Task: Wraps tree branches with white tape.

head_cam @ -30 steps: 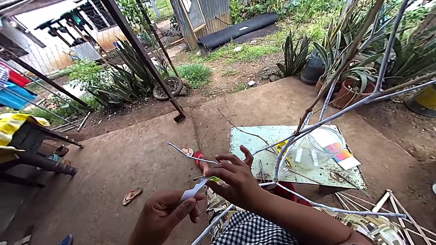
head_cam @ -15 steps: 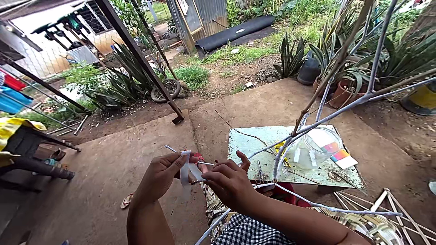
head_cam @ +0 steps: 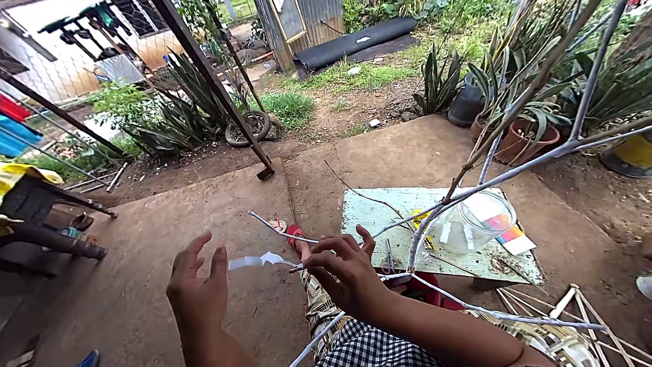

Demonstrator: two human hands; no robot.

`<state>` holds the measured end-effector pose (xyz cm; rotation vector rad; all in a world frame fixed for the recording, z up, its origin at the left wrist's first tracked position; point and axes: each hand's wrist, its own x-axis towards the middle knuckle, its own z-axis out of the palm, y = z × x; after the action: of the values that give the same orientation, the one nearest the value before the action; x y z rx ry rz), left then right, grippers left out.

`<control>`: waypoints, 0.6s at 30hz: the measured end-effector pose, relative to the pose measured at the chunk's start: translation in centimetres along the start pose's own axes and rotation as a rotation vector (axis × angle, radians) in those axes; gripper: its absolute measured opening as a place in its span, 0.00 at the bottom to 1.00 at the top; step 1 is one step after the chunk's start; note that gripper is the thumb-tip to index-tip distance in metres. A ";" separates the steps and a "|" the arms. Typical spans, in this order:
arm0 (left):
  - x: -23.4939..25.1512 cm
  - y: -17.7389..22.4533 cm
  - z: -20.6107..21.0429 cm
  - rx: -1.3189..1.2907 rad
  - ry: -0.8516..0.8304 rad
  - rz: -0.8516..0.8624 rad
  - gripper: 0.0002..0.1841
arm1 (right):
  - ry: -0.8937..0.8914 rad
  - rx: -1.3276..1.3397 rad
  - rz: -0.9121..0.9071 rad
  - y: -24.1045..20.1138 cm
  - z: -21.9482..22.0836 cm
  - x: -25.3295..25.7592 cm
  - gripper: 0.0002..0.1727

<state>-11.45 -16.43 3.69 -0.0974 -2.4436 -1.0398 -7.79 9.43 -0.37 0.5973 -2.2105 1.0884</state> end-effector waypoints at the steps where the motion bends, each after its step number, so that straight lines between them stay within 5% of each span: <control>1: -0.7 0.5 0.4 -0.126 -0.020 0.092 0.25 | 0.002 -0.013 0.001 0.0 0.0 0.0 0.10; 3: -1.8 1.5 2.0 -0.391 -0.246 0.211 0.26 | 0.002 -0.021 0.004 0.0 0.0 0.0 0.10; 6: -2.4 2.0 4.5 -0.446 -0.497 0.325 0.21 | 0.013 -0.033 -0.006 -0.1 -0.1 0.1 0.09; 10: -3.0 2.1 4.3 -0.454 -0.386 0.264 0.09 | 0.010 -0.049 -0.020 0.0 -0.6 0.1 0.08; 18: -5.4 3.0 1.8 -0.400 -0.385 0.234 0.13 | 0.029 -0.064 -0.043 0.1 -0.6 0.3 0.09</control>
<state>-6.68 -12.39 2.10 -0.7580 -2.4259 -1.4940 -7.87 9.88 0.08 0.5954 -2.1887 0.9946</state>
